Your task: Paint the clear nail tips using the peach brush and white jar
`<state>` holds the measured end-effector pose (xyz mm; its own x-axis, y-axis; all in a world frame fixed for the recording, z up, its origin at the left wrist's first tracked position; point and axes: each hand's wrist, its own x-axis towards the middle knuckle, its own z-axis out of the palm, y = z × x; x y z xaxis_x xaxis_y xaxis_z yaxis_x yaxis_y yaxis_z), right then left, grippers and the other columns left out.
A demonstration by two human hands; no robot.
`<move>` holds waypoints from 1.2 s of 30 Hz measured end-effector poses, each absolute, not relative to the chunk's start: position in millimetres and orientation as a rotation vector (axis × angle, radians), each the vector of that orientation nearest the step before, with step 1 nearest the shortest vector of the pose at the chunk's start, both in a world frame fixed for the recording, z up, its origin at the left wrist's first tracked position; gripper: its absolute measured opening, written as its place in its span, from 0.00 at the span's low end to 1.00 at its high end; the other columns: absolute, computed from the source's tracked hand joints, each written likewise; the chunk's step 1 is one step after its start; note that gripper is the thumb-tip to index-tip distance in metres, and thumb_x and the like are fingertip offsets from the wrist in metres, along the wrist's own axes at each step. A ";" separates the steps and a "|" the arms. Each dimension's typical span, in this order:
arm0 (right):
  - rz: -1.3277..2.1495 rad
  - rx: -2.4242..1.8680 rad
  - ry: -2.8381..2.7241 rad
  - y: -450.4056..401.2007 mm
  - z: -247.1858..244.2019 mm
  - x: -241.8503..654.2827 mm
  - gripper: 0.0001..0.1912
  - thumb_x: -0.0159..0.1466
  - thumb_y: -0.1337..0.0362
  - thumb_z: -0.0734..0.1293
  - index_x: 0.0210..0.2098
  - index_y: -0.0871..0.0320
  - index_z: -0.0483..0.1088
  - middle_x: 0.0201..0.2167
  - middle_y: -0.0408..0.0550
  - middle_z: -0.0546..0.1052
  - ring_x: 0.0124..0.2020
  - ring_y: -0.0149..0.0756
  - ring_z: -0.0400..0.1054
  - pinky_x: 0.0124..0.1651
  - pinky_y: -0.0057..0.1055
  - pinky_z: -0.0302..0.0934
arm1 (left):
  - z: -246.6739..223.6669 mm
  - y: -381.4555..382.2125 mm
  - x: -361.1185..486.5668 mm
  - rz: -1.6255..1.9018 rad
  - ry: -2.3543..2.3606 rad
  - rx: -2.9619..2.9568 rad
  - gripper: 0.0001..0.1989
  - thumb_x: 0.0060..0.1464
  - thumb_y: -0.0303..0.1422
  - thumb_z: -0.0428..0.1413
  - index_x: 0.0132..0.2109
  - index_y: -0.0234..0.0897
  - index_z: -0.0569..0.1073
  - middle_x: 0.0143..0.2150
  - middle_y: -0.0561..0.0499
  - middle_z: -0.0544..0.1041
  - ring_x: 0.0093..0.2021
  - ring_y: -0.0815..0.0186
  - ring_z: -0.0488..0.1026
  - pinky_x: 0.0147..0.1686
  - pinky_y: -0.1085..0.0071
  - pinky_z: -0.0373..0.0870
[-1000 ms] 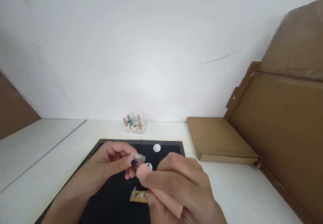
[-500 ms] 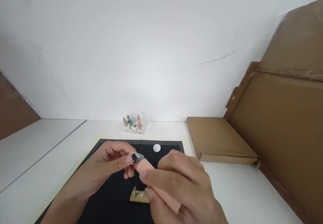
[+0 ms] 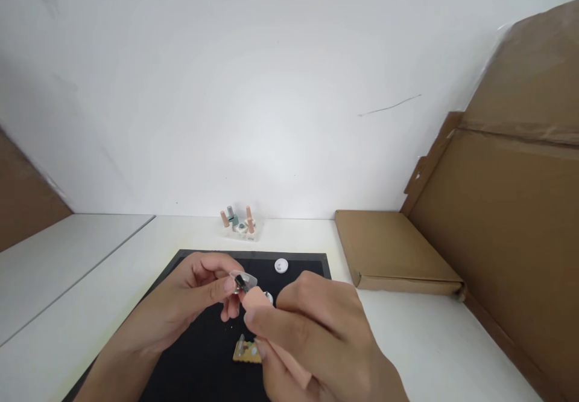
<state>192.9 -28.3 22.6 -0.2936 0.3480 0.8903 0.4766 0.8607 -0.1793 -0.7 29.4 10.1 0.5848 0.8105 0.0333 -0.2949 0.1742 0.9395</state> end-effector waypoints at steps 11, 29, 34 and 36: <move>-0.196 -0.602 -1.943 -28.8 22.9 193.5 0.10 0.60 0.77 0.64 0.39 0.60 0.71 0.21 0.43 0.70 0.20 0.29 0.64 0.19 0.26 0.60 | 10.0 30.5 -0.9 0.847 0.556 1.128 0.08 0.48 0.35 0.67 0.31 0.34 0.81 0.25 0.50 0.81 0.22 0.73 0.74 0.23 0.80 0.70; -0.200 -0.627 -1.837 -28.7 18.3 191.0 0.12 0.58 0.78 0.63 0.38 0.59 0.71 0.21 0.42 0.70 0.19 0.30 0.65 0.19 0.28 0.62 | 8.4 29.2 -1.7 0.836 0.588 1.157 0.12 0.48 0.38 0.67 0.31 0.32 0.80 0.26 0.49 0.81 0.22 0.72 0.73 0.23 0.78 0.68; -0.210 -0.664 -1.945 -29.7 17.8 194.3 0.12 0.59 0.77 0.64 0.40 0.60 0.71 0.24 0.44 0.72 0.21 0.30 0.66 0.20 0.27 0.62 | 8.4 29.0 -0.9 0.840 0.586 1.159 0.12 0.48 0.38 0.67 0.30 0.32 0.80 0.26 0.49 0.81 0.22 0.72 0.73 0.23 0.78 0.69; -0.211 -0.664 -1.872 -30.9 16.4 191.9 0.11 0.59 0.78 0.64 0.38 0.60 0.71 0.22 0.43 0.70 0.20 0.29 0.65 0.19 0.27 0.61 | 8.3 29.3 -1.0 0.837 0.596 1.150 0.12 0.48 0.38 0.67 0.30 0.32 0.80 0.25 0.49 0.81 0.21 0.72 0.73 0.22 0.78 0.69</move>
